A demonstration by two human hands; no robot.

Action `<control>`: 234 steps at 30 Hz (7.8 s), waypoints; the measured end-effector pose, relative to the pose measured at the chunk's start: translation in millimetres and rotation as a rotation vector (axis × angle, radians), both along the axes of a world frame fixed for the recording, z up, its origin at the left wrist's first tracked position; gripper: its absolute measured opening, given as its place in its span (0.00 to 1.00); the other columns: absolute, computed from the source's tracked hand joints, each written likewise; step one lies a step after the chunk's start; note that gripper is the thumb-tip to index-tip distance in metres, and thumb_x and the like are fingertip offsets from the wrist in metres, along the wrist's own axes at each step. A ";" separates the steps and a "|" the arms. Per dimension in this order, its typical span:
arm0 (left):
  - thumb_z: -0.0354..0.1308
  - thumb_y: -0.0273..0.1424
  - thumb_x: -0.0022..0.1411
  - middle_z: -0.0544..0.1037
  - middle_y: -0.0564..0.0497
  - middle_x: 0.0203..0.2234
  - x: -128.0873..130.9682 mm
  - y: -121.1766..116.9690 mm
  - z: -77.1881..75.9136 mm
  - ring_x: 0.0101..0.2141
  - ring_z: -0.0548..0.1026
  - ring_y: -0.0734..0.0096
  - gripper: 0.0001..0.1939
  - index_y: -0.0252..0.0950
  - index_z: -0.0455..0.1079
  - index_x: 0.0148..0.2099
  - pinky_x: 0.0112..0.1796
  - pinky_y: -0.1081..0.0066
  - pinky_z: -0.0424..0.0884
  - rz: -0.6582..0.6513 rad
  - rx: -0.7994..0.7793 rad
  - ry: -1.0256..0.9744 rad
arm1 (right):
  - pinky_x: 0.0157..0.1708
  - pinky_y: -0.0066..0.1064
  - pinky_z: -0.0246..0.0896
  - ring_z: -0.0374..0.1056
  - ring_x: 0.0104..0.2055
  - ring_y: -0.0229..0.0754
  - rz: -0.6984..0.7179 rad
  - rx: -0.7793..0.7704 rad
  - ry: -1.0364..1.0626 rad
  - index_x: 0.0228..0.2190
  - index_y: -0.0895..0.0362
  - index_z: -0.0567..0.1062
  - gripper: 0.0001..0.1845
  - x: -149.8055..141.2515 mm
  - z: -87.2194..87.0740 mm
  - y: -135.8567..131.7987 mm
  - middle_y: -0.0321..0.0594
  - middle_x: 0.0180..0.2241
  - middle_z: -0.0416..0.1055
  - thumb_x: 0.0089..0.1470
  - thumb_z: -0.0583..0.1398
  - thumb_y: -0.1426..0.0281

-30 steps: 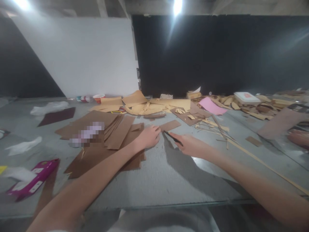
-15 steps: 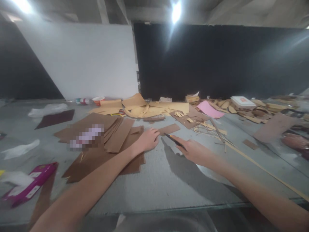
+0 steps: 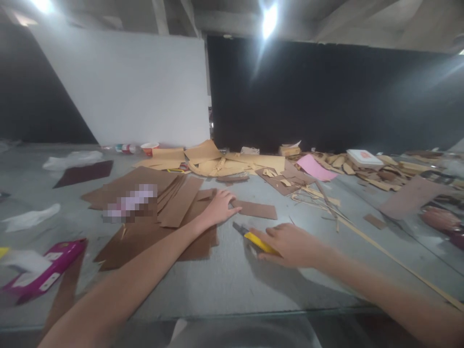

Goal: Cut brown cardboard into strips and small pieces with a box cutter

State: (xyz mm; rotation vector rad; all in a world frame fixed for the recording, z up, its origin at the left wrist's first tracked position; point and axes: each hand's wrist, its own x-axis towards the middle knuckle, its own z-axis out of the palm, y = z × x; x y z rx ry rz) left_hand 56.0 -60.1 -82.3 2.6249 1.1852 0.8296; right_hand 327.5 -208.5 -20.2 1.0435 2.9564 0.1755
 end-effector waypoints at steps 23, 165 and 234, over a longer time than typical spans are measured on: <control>0.74 0.51 0.55 0.78 0.51 0.24 27.4 -49.2 36.7 0.25 0.74 0.74 0.25 0.33 0.79 0.38 0.30 0.74 0.69 -0.303 -1.023 -0.446 | 0.27 0.28 0.53 0.62 0.28 0.37 -0.345 -0.667 0.642 0.33 0.57 0.77 0.26 24.2 7.8 80.2 0.34 0.26 0.69 0.61 0.60 0.46; 0.67 0.41 0.67 0.84 0.35 0.45 20.3 -54.0 42.7 0.38 0.85 0.55 0.28 0.34 0.65 0.62 0.41 0.61 0.79 -0.460 -1.576 -0.634 | 0.38 0.34 0.64 0.71 0.35 0.44 -0.371 -0.554 1.273 0.35 0.57 0.82 0.22 -16.2 -31.7 82.5 0.40 0.32 0.79 0.55 0.66 0.49; 0.49 0.12 0.57 0.75 0.42 0.63 6.2 -15.7 13.8 0.64 0.71 0.59 0.34 0.37 0.74 0.63 0.65 0.56 0.67 -0.237 -0.021 0.221 | 0.35 0.32 0.58 0.69 0.33 0.42 -0.016 -0.110 0.424 0.30 0.56 0.81 0.16 31.1 -44.4 123.5 0.42 0.30 0.76 0.68 0.57 0.72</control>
